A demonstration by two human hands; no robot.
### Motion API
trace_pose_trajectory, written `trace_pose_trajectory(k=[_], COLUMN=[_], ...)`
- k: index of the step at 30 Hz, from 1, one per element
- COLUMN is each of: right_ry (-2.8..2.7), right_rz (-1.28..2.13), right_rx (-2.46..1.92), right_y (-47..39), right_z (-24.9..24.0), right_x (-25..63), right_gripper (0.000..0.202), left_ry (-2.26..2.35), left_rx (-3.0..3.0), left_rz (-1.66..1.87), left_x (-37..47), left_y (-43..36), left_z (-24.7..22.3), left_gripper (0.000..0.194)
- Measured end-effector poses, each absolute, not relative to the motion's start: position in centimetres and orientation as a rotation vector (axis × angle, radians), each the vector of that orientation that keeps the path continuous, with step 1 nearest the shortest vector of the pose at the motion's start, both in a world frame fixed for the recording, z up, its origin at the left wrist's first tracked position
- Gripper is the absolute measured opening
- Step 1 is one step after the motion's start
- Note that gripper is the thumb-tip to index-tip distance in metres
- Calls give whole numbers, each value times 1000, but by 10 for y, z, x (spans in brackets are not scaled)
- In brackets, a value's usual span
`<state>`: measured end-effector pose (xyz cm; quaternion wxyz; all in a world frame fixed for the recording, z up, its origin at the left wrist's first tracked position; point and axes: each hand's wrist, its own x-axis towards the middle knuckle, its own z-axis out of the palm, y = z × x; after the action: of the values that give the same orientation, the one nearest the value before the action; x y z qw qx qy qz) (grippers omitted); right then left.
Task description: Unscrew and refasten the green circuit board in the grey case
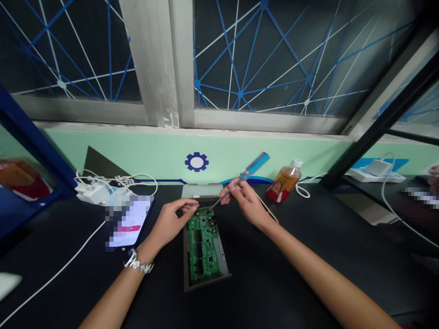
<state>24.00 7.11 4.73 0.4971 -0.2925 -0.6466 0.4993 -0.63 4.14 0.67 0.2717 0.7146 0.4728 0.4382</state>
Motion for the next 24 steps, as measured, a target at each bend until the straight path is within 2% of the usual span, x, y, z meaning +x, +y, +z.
trace_pose_trajectory(k=[5,10,24], right_ry=[-1197,-989,-931], right_rz=[1287,1376,1444], right_rx=[-724,-717,-690], right_y=[42,32,27], right_z=[14,-2,-6], right_x=[253,249,243], right_gripper=[39,37,40], left_ry=[1233,1202,1252], left_rx=[2004,2039,2053], left_rz=[1072,1068,1196], left_x=[-2,10,25], left_y=[25,19,17], left_z=[4,6,1], left_gripper=[20,17,14])
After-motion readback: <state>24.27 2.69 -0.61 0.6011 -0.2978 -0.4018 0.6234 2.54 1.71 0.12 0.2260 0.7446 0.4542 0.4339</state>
